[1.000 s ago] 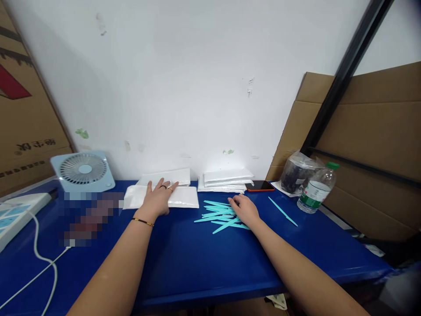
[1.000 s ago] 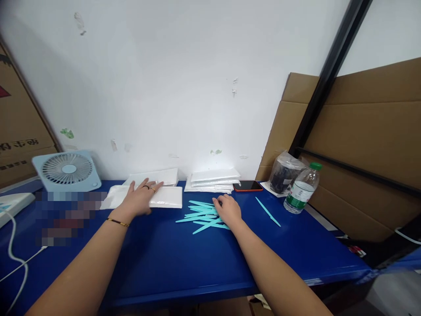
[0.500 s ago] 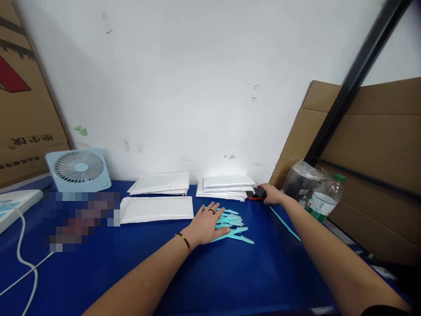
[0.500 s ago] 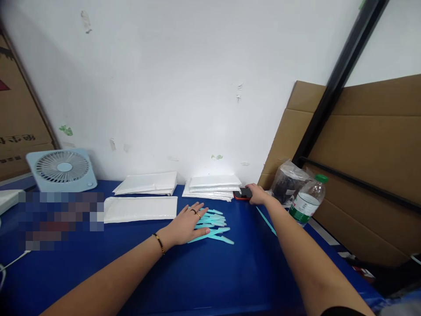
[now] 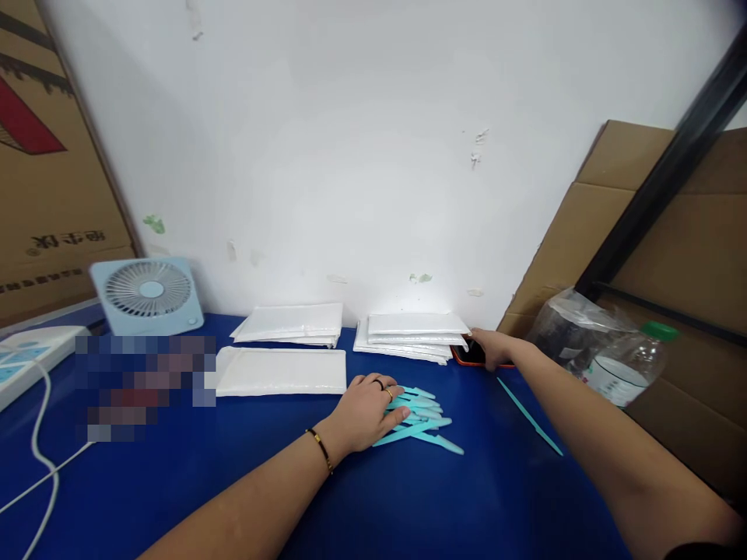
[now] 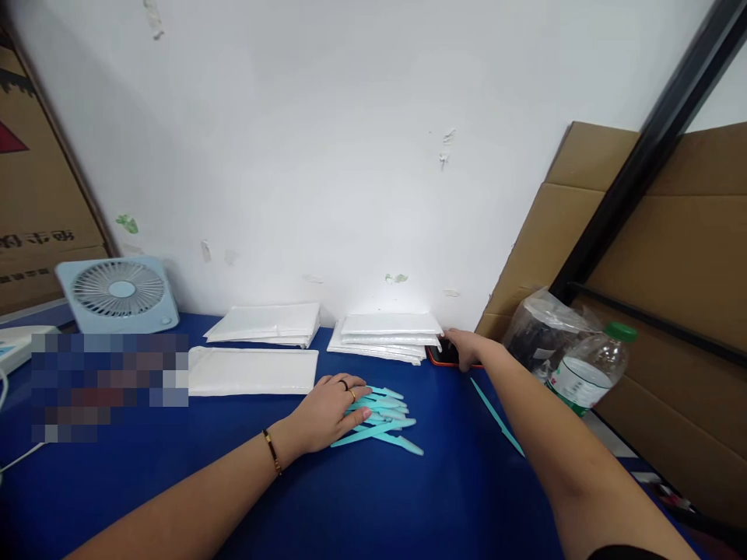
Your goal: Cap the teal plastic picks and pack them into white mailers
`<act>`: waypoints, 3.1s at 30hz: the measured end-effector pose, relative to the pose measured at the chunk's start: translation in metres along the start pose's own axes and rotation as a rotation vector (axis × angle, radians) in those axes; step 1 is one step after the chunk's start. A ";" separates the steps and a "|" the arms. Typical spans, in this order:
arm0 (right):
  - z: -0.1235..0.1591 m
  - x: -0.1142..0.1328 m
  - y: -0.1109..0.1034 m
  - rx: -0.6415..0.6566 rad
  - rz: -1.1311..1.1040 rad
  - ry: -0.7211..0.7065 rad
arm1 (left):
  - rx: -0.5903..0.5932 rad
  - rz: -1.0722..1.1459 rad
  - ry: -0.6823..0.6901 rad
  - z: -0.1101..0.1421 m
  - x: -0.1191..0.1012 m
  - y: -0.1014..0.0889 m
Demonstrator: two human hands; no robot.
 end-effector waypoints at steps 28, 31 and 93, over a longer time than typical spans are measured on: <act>0.077 -0.003 0.003 -0.753 0.374 0.169 | 0.109 -0.045 -0.045 -0.004 -0.001 0.000; 0.073 0.001 0.004 -0.731 0.373 0.150 | 0.109 -0.036 -0.048 -0.004 0.000 0.000; 0.091 0.184 0.029 -0.013 -0.471 -0.395 | 0.168 0.130 -0.073 -0.003 0.009 0.002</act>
Point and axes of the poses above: each hand's wrist, its own z-axis away from the middle knuckle, its own y-axis out of the palm, x = y × z, the point moved 4 cm from there along -z, towards the middle knuckle, and after that the axes turned 3 degrees about x, right-handed, at the moved point
